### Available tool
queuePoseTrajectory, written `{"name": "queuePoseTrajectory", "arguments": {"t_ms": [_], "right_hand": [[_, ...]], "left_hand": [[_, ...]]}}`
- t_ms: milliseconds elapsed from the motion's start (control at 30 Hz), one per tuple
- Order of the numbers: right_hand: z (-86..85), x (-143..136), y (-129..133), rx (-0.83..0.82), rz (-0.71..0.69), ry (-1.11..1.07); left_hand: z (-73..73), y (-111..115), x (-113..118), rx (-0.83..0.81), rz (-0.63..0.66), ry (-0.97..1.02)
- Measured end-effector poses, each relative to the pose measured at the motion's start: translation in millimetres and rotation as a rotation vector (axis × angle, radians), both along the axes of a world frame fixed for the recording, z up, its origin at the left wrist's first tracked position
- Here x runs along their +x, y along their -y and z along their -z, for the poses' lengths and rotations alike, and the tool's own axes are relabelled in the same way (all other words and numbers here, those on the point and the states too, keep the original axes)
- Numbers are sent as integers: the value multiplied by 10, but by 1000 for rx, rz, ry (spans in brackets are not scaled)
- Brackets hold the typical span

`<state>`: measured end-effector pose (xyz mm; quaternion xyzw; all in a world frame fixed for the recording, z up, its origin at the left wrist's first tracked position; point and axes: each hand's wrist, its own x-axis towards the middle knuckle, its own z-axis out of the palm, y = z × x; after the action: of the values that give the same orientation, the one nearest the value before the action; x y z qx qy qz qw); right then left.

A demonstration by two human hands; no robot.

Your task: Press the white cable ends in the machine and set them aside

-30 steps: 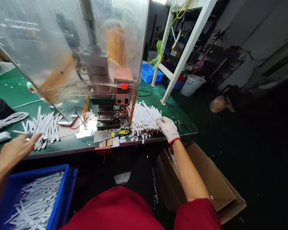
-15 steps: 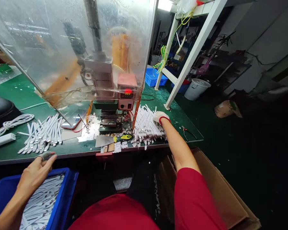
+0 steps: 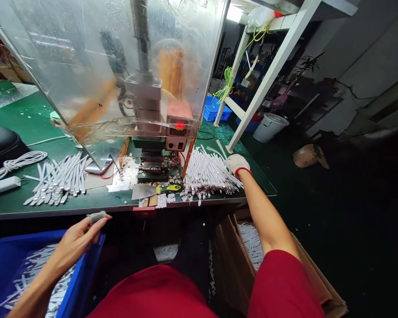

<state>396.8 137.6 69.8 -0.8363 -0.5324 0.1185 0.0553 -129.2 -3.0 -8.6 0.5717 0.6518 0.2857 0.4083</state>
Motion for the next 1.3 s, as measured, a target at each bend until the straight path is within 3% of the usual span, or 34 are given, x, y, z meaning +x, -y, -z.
{"name": "queuePoseTrajectory", "arguments": {"t_ms": [133, 233, 367, 467, 700, 900, 1067, 1300], "right_hand": [[-95, -259, 362, 277, 30, -719], [-85, -718, 755, 236, -73, -1102], [26, -1406, 1236, 24, -270, -1262], [145, -1751, 1414, -15, -356, -1296], [263, -1989, 1386, 74, -321, -1363], [273, -2131, 1366, 104, -394, -1238], [271, -2249, 1396, 56, -398, -1147], [384, -2356, 1131, 15, -373, -1372]], "left_hand": [[-70, 86, 437, -123, 239, 233], [-166, 128, 829, -172, 398, 333], [-268, 98, 1325, -65, 496, 351], [-253, 73, 1536, 13, 497, 312], [-75, 204, 1446, -160, 484, 540], [-69, 271, 1340, -305, 401, 703], [-55, 275, 1336, -334, 326, 739], [-37, 222, 1264, -330, 267, 839]]}}
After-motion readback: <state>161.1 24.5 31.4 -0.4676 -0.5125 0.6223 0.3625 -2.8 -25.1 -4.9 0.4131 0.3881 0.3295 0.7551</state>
